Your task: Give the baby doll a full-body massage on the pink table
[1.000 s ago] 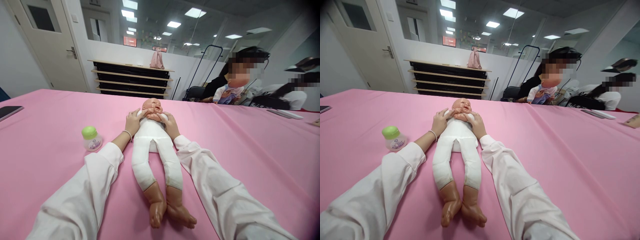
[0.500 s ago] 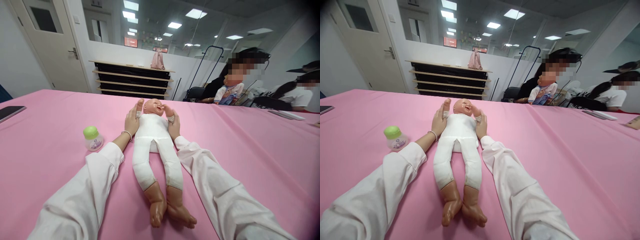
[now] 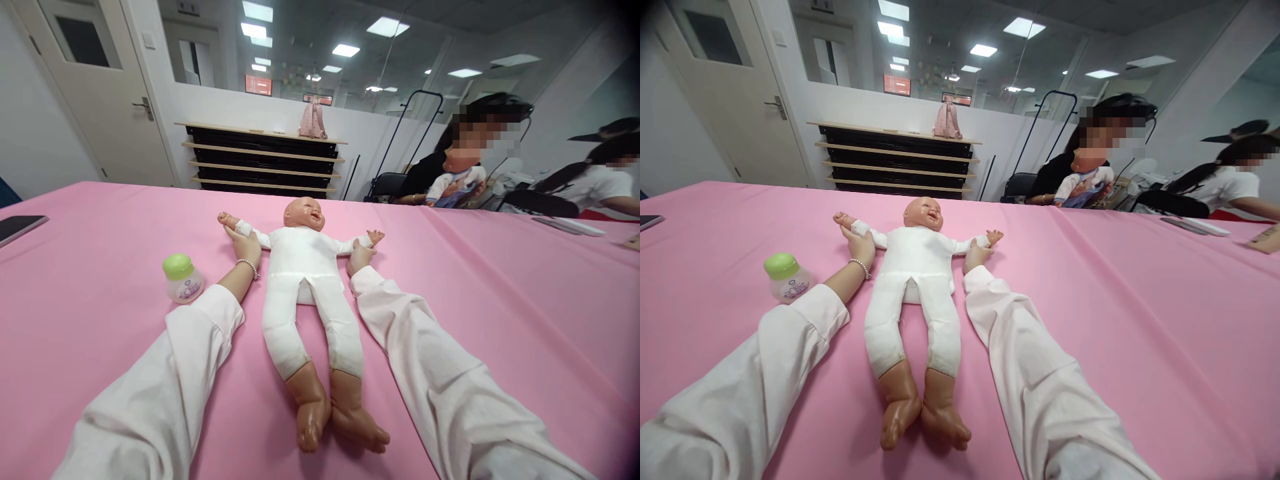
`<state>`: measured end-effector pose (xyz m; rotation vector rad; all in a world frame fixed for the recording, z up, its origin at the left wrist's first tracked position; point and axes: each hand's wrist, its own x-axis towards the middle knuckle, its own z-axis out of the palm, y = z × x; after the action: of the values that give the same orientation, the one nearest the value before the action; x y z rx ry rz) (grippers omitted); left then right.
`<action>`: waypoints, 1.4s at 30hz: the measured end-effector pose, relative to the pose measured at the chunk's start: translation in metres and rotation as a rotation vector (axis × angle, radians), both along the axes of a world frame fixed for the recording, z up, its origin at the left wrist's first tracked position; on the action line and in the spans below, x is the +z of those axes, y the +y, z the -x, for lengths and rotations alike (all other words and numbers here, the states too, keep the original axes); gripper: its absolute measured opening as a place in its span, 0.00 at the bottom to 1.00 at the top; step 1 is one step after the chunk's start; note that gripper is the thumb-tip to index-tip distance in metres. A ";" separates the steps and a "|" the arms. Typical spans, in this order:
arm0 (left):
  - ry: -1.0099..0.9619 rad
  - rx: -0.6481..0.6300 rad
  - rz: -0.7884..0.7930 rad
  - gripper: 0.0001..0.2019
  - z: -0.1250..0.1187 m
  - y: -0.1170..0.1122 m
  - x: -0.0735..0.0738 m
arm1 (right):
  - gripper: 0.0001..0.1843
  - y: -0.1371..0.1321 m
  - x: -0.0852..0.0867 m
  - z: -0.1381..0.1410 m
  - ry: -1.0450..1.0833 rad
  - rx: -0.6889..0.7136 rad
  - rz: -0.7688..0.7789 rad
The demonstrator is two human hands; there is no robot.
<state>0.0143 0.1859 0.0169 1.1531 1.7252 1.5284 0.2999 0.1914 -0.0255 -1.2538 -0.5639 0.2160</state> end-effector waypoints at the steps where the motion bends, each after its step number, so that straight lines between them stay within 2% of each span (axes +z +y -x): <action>1: 0.003 -0.001 0.006 0.40 0.000 -0.001 0.000 | 0.25 0.000 0.002 0.000 0.024 -0.016 0.000; 5: 0.001 0.001 -0.008 0.41 0.000 0.000 -0.001 | 0.22 -0.002 0.011 0.000 0.070 -0.065 -0.029; 8: 0.016 -0.014 -0.064 0.41 0.001 0.002 -0.003 | 0.25 -0.010 0.015 0.004 0.033 -0.068 -0.029; 10: 0.068 -0.032 -0.129 0.40 0.001 0.001 -0.003 | 0.28 -0.018 0.018 0.009 -0.137 -0.011 -0.056; 13: 0.212 -0.089 -0.201 0.39 -0.001 -0.005 -0.001 | 0.30 -0.031 0.024 0.021 -0.536 0.108 -0.098; 17: 0.512 -0.253 -0.329 0.35 -0.006 -0.011 0.005 | 0.23 -0.043 0.030 0.036 -1.028 0.249 -0.072; 20: 0.752 -0.328 -0.428 0.29 -0.011 -0.012 0.006 | 0.20 -0.046 0.034 0.041 -1.227 0.301 -0.057; 24: 0.928 -0.368 -0.427 0.25 -0.015 -0.014 0.005 | 0.20 -0.048 0.042 0.044 -1.214 0.407 -0.048; 27: 0.958 -0.401 -0.413 0.25 -0.015 -0.016 0.008 | 0.18 -0.054 0.050 0.049 -1.134 0.531 -0.053; 29: 0.962 -0.415 -0.409 0.24 -0.016 -0.016 0.010 | 0.17 -0.058 0.055 0.053 -1.086 0.556 -0.044; 33: 0.979 -0.429 -0.395 0.25 -0.017 -0.017 0.013 | 0.18 -0.060 0.058 0.055 -1.106 0.547 -0.033; 37: 0.988 -0.433 -0.401 0.25 -0.017 -0.016 0.010 | 0.19 -0.055 0.050 0.050 -1.171 0.512 -0.074; 39: 0.911 -0.417 -0.406 0.26 -0.015 -0.014 0.007 | 0.19 -0.051 0.044 0.047 -1.095 0.480 -0.090; 42: 0.659 -0.368 -0.381 0.31 -0.012 -0.010 0.003 | 0.23 -0.044 0.035 0.042 -0.779 0.372 -0.122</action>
<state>0.0262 0.1758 0.0203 2.2266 1.4838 1.3566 0.2582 0.1478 0.0097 -1.0806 -1.4639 -0.0110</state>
